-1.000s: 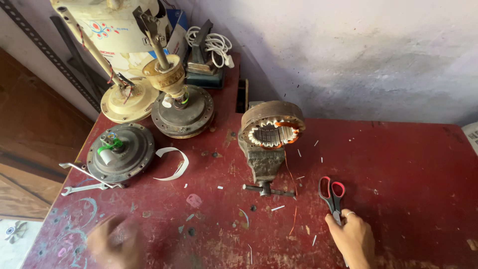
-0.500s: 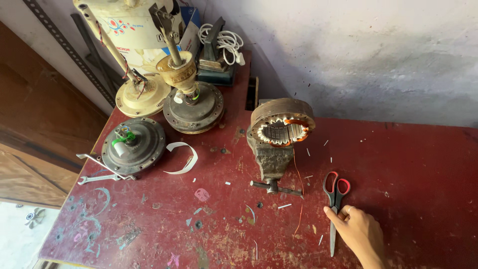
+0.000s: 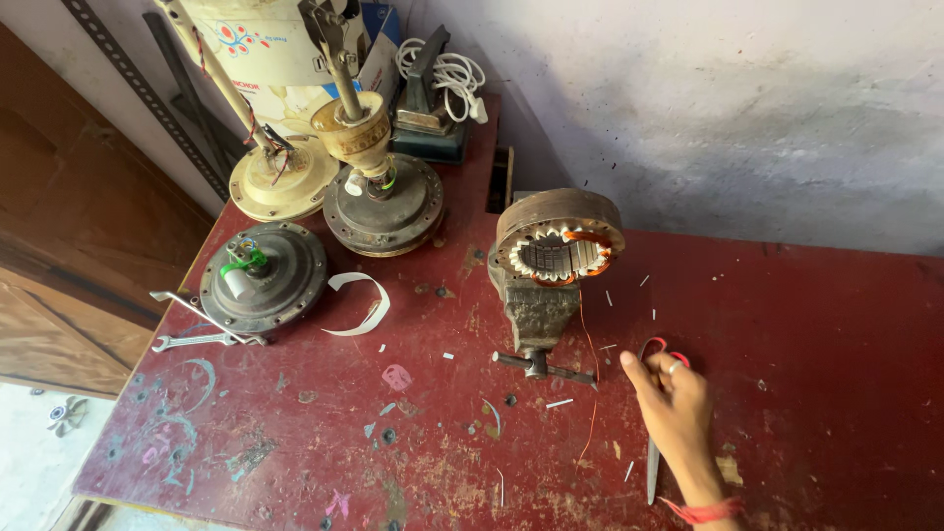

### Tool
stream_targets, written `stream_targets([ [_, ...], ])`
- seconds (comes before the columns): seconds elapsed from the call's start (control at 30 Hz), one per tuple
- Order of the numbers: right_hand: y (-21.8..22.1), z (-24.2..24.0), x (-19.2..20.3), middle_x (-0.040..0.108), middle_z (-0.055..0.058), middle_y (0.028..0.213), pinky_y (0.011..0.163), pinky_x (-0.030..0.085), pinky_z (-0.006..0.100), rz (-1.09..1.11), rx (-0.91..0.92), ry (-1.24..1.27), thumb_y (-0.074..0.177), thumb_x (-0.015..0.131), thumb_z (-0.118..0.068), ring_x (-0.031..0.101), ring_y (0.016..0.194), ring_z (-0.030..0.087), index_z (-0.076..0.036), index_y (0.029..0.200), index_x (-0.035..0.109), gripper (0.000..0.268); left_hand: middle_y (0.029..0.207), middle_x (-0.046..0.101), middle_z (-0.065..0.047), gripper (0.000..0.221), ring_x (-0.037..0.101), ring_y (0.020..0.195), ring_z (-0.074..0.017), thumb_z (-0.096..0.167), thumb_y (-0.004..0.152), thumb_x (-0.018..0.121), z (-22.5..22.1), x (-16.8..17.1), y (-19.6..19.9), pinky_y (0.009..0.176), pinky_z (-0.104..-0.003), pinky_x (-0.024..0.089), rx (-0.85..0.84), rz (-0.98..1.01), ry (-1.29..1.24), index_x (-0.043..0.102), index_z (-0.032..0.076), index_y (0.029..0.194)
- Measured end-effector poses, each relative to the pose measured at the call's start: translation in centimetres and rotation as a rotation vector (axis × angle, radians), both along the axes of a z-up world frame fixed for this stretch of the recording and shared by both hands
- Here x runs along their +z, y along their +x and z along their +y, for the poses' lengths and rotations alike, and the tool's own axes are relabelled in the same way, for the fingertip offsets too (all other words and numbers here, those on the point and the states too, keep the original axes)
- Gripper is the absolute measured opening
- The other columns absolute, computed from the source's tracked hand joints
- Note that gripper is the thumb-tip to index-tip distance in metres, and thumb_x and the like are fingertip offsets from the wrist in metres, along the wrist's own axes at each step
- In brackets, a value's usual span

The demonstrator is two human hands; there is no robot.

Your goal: The person uses shears to cut and adjust copper windings on a motor stator held in a bench vise. They repeatedly trim protruding wire ends and tuck them into the stator slots, working methodically around the component.

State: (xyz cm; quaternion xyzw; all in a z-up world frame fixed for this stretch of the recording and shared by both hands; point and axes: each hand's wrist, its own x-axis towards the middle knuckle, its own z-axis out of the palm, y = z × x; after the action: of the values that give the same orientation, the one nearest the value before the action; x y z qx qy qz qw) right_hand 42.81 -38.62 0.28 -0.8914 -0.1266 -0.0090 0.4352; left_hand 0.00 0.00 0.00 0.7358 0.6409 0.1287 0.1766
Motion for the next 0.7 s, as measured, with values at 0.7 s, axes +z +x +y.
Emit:
stream_targets([
  [0.7, -1.6, 11.0, 9.3, 0.073, 0.012, 0.081, 0.063, 0.054, 0.033, -0.467, 0.022, 0.160, 0.086, 0.084, -0.017, 0.069, 0.068, 0.019, 0.000, 0.099, 0.077, 0.023, 0.150, 0.053, -0.013, 0.114, 0.048, 0.142, -0.0269, 0.008, 0.061, 0.097, -7.1, 9.2, 35.9, 0.120, -0.038, 0.036, -1.202, -1.137, -0.407, 0.032, 0.005, 0.155],
])
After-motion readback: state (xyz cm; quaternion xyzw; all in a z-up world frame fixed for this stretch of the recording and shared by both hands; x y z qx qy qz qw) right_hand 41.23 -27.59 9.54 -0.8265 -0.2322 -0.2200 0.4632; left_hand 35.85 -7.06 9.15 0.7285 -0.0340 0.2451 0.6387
